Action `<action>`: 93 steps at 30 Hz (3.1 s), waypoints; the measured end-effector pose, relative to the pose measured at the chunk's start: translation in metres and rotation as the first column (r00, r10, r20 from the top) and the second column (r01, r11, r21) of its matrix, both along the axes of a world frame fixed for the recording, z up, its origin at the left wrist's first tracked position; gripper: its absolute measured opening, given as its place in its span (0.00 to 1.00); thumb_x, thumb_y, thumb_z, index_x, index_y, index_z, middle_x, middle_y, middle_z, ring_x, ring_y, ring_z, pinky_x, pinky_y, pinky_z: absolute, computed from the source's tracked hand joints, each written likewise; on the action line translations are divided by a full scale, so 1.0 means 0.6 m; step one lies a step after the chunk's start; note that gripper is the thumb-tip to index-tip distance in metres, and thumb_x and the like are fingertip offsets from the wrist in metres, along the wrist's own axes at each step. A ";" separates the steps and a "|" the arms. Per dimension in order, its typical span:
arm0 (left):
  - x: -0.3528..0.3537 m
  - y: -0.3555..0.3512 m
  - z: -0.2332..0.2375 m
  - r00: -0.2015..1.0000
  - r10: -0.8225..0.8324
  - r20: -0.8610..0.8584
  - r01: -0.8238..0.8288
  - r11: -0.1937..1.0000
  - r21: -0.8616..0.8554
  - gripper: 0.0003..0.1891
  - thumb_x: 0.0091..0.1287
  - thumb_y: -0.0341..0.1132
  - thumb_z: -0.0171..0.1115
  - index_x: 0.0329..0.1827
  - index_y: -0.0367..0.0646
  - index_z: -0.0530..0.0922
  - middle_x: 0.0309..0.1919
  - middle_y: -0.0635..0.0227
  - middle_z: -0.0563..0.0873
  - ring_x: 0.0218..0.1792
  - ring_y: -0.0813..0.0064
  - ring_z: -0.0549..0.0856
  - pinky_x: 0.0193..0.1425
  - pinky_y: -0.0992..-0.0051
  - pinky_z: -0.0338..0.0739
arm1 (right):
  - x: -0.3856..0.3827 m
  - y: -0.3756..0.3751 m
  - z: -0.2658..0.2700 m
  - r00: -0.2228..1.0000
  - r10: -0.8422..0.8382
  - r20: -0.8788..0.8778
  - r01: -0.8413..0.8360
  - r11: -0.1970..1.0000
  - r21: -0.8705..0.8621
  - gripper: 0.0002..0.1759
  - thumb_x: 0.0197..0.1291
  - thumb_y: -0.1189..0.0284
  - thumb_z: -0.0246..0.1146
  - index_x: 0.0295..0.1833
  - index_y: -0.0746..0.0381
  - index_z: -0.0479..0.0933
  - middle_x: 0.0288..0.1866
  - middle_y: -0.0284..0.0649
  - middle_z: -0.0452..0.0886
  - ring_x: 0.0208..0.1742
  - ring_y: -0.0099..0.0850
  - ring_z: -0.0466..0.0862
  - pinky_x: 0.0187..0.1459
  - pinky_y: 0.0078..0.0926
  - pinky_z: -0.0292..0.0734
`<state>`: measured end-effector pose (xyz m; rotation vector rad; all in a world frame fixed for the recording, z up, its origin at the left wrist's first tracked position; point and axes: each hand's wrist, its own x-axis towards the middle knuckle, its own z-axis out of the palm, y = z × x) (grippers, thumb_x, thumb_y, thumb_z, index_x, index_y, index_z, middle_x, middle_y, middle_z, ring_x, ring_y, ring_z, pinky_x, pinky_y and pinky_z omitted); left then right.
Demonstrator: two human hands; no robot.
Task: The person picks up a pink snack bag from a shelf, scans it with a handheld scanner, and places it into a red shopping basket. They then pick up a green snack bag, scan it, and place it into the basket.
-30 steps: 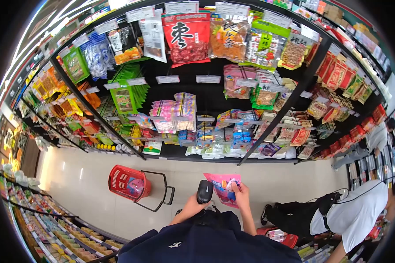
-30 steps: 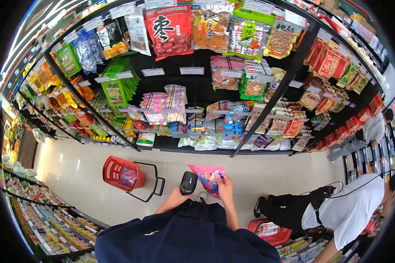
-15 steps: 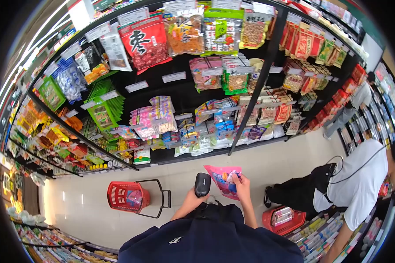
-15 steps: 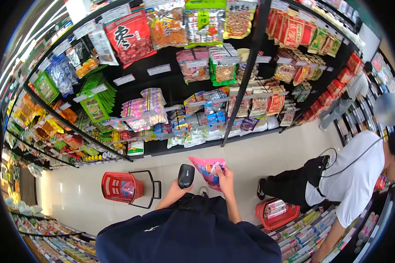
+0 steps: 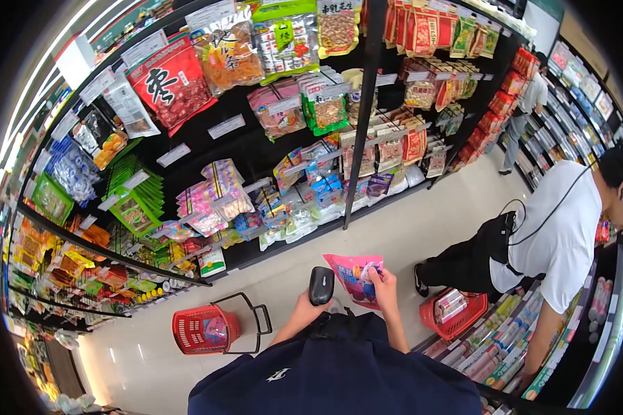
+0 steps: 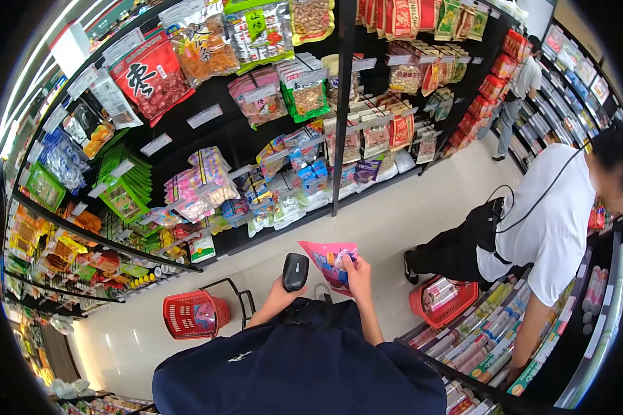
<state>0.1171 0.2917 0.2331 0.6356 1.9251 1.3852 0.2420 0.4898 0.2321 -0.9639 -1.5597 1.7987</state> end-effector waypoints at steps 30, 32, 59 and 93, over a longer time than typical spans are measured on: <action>-0.015 0.052 -0.019 0.962 -0.269 0.042 0.269 0.963 0.013 0.23 0.56 0.37 0.76 0.51 0.35 0.79 0.40 0.60 0.87 0.42 0.70 0.85 0.50 0.69 0.79 | 0.067 -0.025 0.013 0.974 -0.228 -0.003 0.228 0.973 -0.031 0.16 0.71 0.65 0.62 0.50 0.70 0.80 0.40 0.36 0.86 0.38 0.20 0.83 0.42 0.19 0.78; -0.010 0.065 -0.016 0.947 -0.319 0.030 0.319 0.948 0.003 0.23 0.55 0.37 0.76 0.50 0.36 0.79 0.40 0.60 0.87 0.41 0.71 0.85 0.50 0.69 0.79 | 0.079 -0.030 0.026 0.956 -0.291 -0.024 0.289 0.955 -0.058 0.13 0.71 0.69 0.61 0.47 0.71 0.80 0.38 0.36 0.86 0.36 0.19 0.83 0.41 0.19 0.78; -0.001 0.165 -0.025 0.771 -0.636 -0.022 0.636 0.772 -0.019 0.22 0.56 0.37 0.75 0.50 0.35 0.79 0.38 0.60 0.87 0.39 0.73 0.85 0.48 0.70 0.79 | 0.152 -0.027 -0.021 0.819 -0.571 0.055 0.573 0.817 -0.058 0.14 0.71 0.68 0.62 0.44 0.71 0.80 0.35 0.38 0.86 0.35 0.21 0.84 0.42 0.20 0.79; -0.100 0.103 -0.006 0.998 -0.048 -0.035 0.049 0.999 0.025 0.20 0.58 0.36 0.76 0.47 0.34 0.78 0.38 0.66 0.86 0.39 0.76 0.83 0.48 0.72 0.78 | -0.097 0.115 -0.017 0.994 -0.068 -0.080 0.064 0.997 -0.050 0.16 0.71 0.65 0.62 0.47 0.70 0.81 0.37 0.37 0.87 0.36 0.19 0.83 0.41 0.18 0.78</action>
